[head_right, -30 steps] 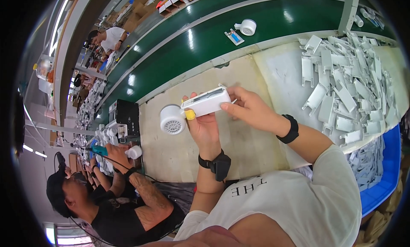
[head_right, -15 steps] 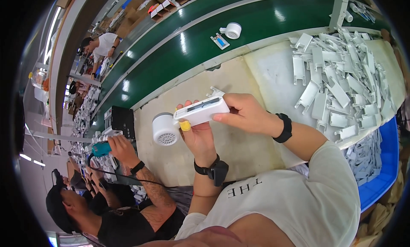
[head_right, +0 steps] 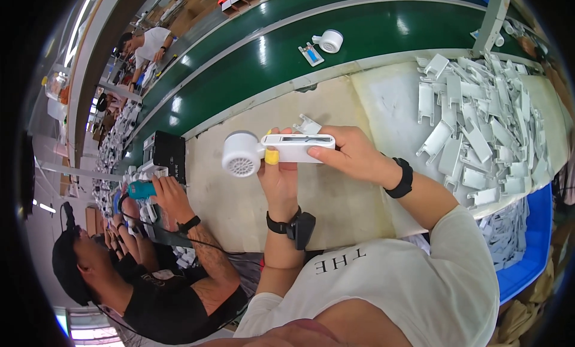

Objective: The person assembles handheld fans by fitting a fan head onto a handle containing a battery and then snapping on a handle cover. They repeat this process multiple times, placing each completed fan on the workbench before reaching for the next set of components.

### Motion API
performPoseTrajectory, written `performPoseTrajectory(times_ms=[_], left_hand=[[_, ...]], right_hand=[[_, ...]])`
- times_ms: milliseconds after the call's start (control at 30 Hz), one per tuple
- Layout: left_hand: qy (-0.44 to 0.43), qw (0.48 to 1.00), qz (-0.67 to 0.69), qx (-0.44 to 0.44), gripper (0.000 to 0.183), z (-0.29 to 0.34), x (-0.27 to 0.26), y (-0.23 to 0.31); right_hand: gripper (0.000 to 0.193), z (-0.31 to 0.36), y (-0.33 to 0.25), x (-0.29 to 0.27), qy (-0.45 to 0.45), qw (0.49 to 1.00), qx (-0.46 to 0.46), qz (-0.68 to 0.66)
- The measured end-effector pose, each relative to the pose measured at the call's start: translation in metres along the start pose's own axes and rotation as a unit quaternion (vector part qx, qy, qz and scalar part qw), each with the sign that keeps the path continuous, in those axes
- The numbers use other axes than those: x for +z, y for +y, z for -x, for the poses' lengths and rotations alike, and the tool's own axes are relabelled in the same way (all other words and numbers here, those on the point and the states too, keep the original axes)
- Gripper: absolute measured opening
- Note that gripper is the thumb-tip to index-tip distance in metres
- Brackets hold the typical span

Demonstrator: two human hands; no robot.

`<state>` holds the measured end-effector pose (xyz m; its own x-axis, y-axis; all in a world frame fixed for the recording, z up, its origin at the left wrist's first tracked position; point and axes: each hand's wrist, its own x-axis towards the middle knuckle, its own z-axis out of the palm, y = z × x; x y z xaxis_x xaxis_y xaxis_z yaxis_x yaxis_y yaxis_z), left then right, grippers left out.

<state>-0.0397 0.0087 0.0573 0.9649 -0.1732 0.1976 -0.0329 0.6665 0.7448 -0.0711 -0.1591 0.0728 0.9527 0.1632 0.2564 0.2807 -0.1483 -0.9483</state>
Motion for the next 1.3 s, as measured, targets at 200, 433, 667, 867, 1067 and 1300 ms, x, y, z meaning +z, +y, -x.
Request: performPoseTrajectory(times_ms=[200, 433, 667, 867, 1067, 1300], left_hand=[[0.039, 0.999, 0.018, -0.019, 0.029, -0.018, -0.006, 0.000], [0.201, 0.711, -0.664, 0.113, 0.029, -0.042, -0.085, 0.063], [0.349, 0.508, -0.786, -0.042, 0.030, -0.048, -0.146, 0.064], [0.291, 0.504, -0.775, 0.248, 0.029, -0.051, -0.124, 0.040], [0.149, 0.886, -0.428, 0.099, 0.033, -0.058, -0.104, 0.010], [-0.008, 0.966, 0.149, -0.210, 0.067, -0.061, -0.099, -0.022]], right_hand=[[0.032, -0.006, 0.010, 0.016, -0.028, 0.996, 0.056, 0.067], [0.039, -0.081, 0.016, -0.027, -0.093, 0.908, -0.026, 0.408], [0.061, -0.208, 0.123, -0.097, 0.116, 0.842, -0.049, 0.525], [0.067, -0.232, 0.118, -0.095, 0.080, 0.842, 0.205, 0.493], [0.063, -0.192, 0.043, -0.080, -0.038, 0.923, -0.017, 0.382], [0.060, -0.125, -0.026, -0.039, -0.164, 0.927, -0.184, 0.284]])
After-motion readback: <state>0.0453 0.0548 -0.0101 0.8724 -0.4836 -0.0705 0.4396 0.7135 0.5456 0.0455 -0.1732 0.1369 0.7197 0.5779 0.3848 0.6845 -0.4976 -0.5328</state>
